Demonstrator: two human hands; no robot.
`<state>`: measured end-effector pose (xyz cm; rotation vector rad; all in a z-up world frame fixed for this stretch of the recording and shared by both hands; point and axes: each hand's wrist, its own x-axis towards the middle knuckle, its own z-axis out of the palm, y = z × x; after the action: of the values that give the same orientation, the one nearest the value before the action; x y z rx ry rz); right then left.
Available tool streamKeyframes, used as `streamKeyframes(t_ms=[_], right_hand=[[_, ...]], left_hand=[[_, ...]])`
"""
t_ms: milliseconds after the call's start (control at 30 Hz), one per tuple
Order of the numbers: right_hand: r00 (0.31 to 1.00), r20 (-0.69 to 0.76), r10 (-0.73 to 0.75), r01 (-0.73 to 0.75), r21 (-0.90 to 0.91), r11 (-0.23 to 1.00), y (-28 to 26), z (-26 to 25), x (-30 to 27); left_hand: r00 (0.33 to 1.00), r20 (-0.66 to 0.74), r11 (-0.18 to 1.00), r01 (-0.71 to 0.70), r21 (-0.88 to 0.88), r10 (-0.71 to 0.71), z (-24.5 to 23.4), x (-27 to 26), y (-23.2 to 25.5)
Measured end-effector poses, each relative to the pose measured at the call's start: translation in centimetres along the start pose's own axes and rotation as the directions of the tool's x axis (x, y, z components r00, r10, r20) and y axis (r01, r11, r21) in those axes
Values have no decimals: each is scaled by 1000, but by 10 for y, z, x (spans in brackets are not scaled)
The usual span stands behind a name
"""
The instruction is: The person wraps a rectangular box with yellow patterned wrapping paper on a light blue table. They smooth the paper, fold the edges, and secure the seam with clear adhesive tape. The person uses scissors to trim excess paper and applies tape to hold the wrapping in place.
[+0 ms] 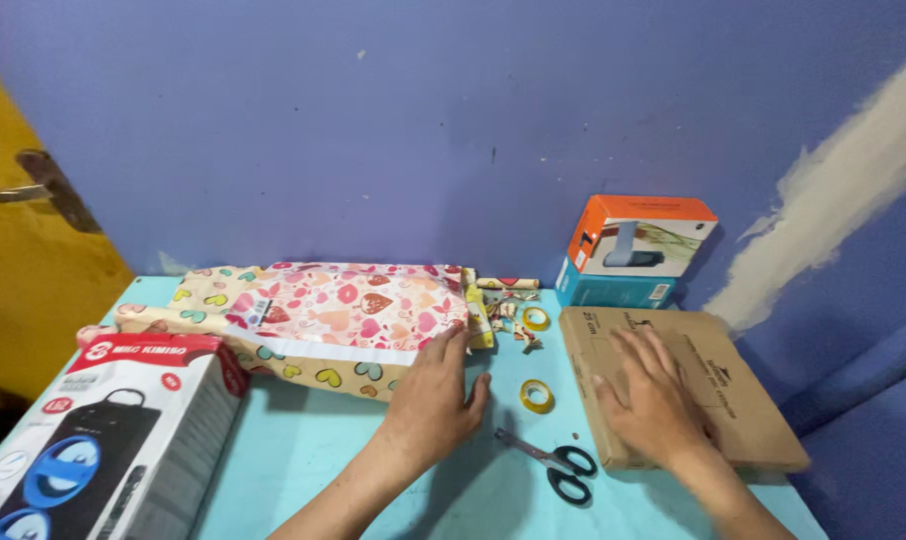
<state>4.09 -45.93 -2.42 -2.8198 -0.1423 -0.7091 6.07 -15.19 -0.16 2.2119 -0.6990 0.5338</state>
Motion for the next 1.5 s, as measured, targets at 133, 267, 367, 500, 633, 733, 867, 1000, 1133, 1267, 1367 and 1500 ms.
streamKeyframes(t_ms=[133,267,367,500,633,733,867,1000,1133,1267,1367,1500], right_hand=[[980,32,-198,196,45,980,-60,10,8],[957,34,-288,286,57,957,-113,25,13],[926,2,-377,376,64,925,-144,35,19],[881,-61,-469,472,65,879,-176,50,33],[850,-63,-524,522,-45,852,-197,63,49],[793,-98,-601,582,-166,796,-202,67,54],[766,-123,-631,592,-246,767,-203,67,58],[766,-257,-589,553,-205,808,-202,59,59],[768,-333,-547,536,-132,834,-198,43,54],[788,-337,-515,513,-103,852,-193,31,36],[791,-314,-525,517,-116,848,-189,27,16],[771,-272,-576,540,-198,818,-180,24,-7]], left_hand=[[994,-92,993,66,96,-57,-32,-20,-23],[979,-159,984,144,107,-126,-60,-41,-40],[964,-187,971,214,111,-191,-76,-54,-51],[945,-225,959,265,101,-237,-89,-66,-65],[939,-281,958,248,144,-201,-95,-72,-74],[931,-283,952,275,134,-229,-97,-73,-77],[916,-333,954,275,119,-222,-99,-70,-76],[860,-387,942,328,-77,-331,-102,-64,-74],[783,-293,820,435,-372,-548,-97,-59,-73],[737,-190,678,447,-583,-649,-85,-57,-76],[677,-1,404,438,-803,-736,-75,-59,-78],[622,23,268,370,-889,-782,-66,-57,-76]])
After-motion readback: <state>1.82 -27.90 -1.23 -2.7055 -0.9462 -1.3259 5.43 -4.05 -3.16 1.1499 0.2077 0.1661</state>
